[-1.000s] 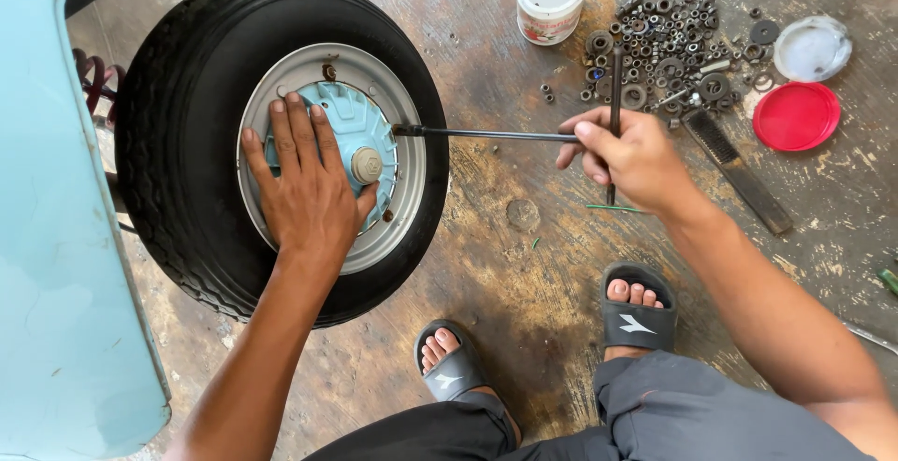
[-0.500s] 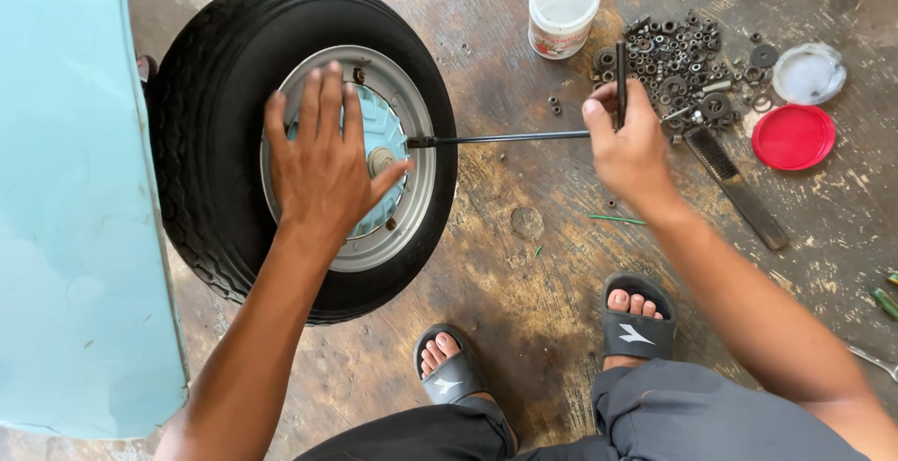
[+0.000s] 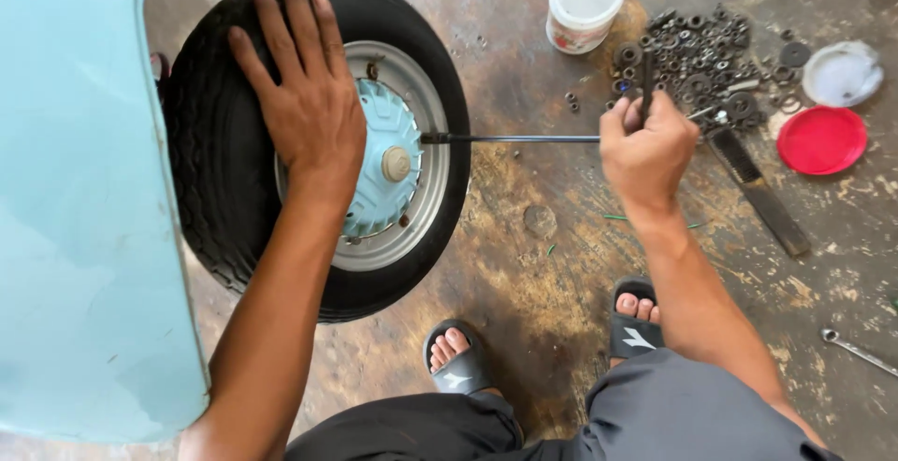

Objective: Tightening nuts on a scooter wheel rim using a T-handle wrench

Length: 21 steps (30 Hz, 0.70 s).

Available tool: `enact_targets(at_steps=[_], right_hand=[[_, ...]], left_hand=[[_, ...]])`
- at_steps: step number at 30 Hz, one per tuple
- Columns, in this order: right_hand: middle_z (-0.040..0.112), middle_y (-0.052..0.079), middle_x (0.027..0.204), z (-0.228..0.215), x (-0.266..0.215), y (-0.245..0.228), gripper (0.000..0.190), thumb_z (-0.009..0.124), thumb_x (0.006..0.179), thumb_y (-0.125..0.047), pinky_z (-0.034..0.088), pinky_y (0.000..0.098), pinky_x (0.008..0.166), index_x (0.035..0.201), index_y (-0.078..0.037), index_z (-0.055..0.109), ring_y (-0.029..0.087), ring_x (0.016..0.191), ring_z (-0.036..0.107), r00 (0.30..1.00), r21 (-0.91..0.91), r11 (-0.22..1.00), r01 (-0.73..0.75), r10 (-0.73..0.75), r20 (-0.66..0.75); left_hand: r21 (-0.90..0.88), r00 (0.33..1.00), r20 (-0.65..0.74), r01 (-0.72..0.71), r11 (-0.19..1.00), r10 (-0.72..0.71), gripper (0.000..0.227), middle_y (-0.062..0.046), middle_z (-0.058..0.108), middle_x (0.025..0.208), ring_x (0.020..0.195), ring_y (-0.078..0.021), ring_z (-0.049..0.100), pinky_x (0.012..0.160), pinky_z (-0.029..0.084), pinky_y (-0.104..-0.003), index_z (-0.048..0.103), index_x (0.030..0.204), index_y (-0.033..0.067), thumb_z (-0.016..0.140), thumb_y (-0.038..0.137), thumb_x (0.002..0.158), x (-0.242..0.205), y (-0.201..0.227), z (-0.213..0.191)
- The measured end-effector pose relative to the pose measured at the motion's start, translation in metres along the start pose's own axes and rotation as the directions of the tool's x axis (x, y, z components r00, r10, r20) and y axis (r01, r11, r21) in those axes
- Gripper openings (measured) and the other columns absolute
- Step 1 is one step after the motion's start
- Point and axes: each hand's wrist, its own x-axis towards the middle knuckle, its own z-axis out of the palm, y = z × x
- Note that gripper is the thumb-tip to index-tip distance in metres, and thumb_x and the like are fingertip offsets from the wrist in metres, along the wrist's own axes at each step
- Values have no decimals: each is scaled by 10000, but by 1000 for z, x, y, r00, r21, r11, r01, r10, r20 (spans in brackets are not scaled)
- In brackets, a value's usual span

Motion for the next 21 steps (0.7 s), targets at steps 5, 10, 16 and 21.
enact_targets(at_steps=[5,10,16,21], right_hand=[[541,76,630,-3,-6,7,233,715,968,61,375,336,510,779,43,579,187,511,408,1000,-27,999,28,-28,-4],[532,80,652,-2,-1,11,206,696,987,87,363,324,527,813,76,587,171,548,393,997,66,994,83,-82,-6],[526,40,637,-11,17,-13,254,614,1059,-89,346,292,448,824,-17,554,138,500,400,997,158,986,-52,43,60],[629,168,729,-28,20,-55,314,366,1141,-302,469,576,755,1365,-127,500,439,771,658,935,130,953,-274,231,270]], left_hand=[[34,1000,11,18,999,-18,678,-345,264,1652,1496,-518,169,1164,129,-689,549,1649,-130,778,-50,1016,-3,1,-5],[114,999,1,51,992,-52,735,-326,239,1659,1500,-516,153,1173,153,-671,509,1661,-83,726,-39,960,-9,2,6],[19,998,22,53,998,-54,800,-296,188,1704,1545,-478,117,1206,106,-642,380,1666,-76,694,103,952,8,2,20],[-8,968,-252,4,1000,-6,428,-305,455,1542,1476,-457,362,1195,223,-670,552,1444,-93,529,-1,1027,-17,23,-18]])
